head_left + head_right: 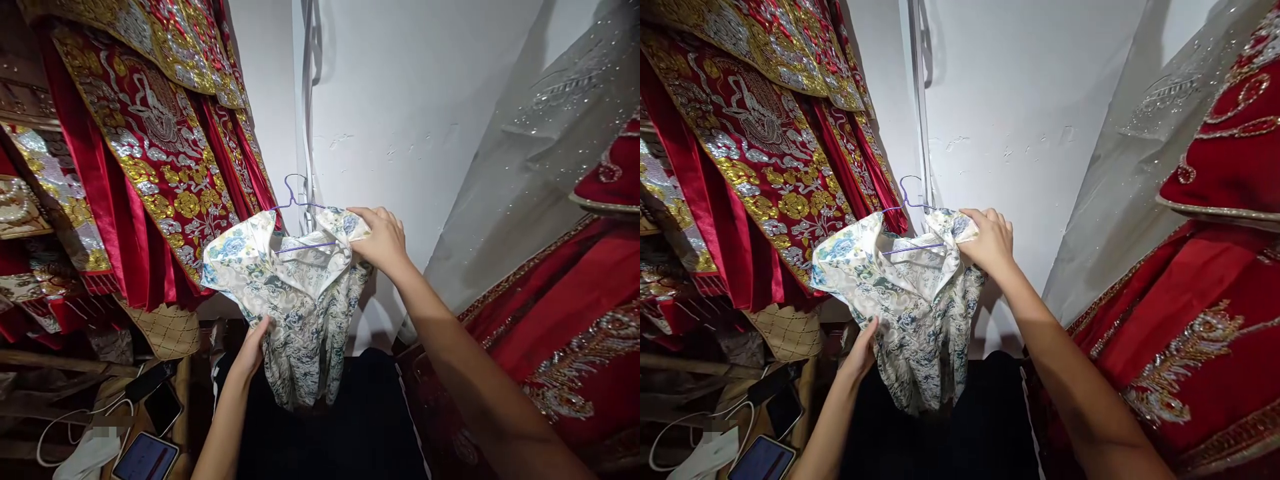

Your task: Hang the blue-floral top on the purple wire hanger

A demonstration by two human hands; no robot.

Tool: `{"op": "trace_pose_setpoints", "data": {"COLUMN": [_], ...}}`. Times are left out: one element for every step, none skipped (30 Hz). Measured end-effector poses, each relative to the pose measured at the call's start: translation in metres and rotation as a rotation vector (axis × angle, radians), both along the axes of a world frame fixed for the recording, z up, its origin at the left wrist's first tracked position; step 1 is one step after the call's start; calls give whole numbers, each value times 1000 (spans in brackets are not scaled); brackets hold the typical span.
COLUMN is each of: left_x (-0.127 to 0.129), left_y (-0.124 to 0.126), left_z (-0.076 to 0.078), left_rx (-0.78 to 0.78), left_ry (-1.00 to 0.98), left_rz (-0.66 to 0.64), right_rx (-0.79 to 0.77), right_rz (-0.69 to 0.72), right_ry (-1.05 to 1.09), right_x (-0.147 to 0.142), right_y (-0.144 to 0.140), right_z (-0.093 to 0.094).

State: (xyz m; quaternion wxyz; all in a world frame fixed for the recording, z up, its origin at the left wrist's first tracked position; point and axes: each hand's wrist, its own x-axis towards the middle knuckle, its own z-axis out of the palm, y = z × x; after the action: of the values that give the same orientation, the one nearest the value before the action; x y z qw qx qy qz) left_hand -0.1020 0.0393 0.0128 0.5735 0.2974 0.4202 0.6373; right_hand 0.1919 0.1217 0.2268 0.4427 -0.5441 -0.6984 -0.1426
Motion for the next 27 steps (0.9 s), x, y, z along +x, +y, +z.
{"op": "trace_pose_setpoints", "data": {"left_x": [1, 2, 5, 8, 12, 16, 19, 22, 24, 25, 26, 26, 26, 27, 29, 31, 35, 39, 43, 47, 51, 54, 56, 58, 58, 58, 58], "left_y": [-2, -4, -5, -5, -5, -4, -4, -3, -4, -5, -7, -10, -13, -17, -21, -24, -28, -31, -33, -36, -39, -42, -45, -49, -52, -55, -58], "left_z": [2, 6, 12, 20, 28, 37, 44, 50, 52, 52, 50, 44, 37, 29, 21, 13, 7, 2, -2, -5, -6, -7, -8, -9, -10, -11, -11], "left_rx": [-53, -103, -138, -140, -121, -82, -23, 41, 97, 136, 154, 150, 132, 102, 60, 14, -31, -69, -95, -103, -90, -68, -47, -31, -24, -27, -37], "left_ry": [33, 55, 68, 75, 78, 78, 78, 84, 101, 130, 168, 205, 227, 223, 189, 134, 68, 3, -57, -113, -165, -214, -255, -281, -290, -285, -273], "left_rz": [-20, -25, -19, -3, 19, 41, 62, 79, 87, 93, 90, 87, 88, 96, 115, 143, 170, 191, 192, 172, 133, 84, 36, -1, -27, -47, -65], "right_rx": [0, -1, -5, -10, -12, -12, -9, -6, -6, -12, -25, -44, -67, -90, -116, -143, -181, -230, -276, -306, -310, -285, -244, -205, -188, -221, -300], "right_rz": [-3, -4, -3, -2, -4, -12, -27, -46, -66, -83, -96, -101, -94, -76, -39, 24, 116, 243, 379, 501, 584, 608, 568, 481, 377, 295, 273], "right_ry": [10, 14, 13, 8, 3, 0, 3, 9, 19, 31, 42, 49, 49, 46, 37, 26, 15, 7, 18, 60, 140, 261, 411, 570, 720, 835, 915], "right_x": [-1, -2, -3, -4, -4, -2, 0, 3, 7, 11, 15, 16, 16, 14, 9, 2, -8, -18, -29, -40, -50, -59, -67, -72, -76, -78, -80], "right_y": [0, 1, 2, 5, 8, 11, 13, 13, 12, 8, 2, -7, -16, -27, -37, -47, -56, -64, -71, -76, -81, -86, -91, -96, -101, -106, -111], "right_z": [1, 3, 6, 10, 13, 16, 18, 18, 16, 11, 3, -6, -16, -27, -37, -46, -55, -63, -70, -79, -88, -99, -112, -128, -144, -162, -179]}}
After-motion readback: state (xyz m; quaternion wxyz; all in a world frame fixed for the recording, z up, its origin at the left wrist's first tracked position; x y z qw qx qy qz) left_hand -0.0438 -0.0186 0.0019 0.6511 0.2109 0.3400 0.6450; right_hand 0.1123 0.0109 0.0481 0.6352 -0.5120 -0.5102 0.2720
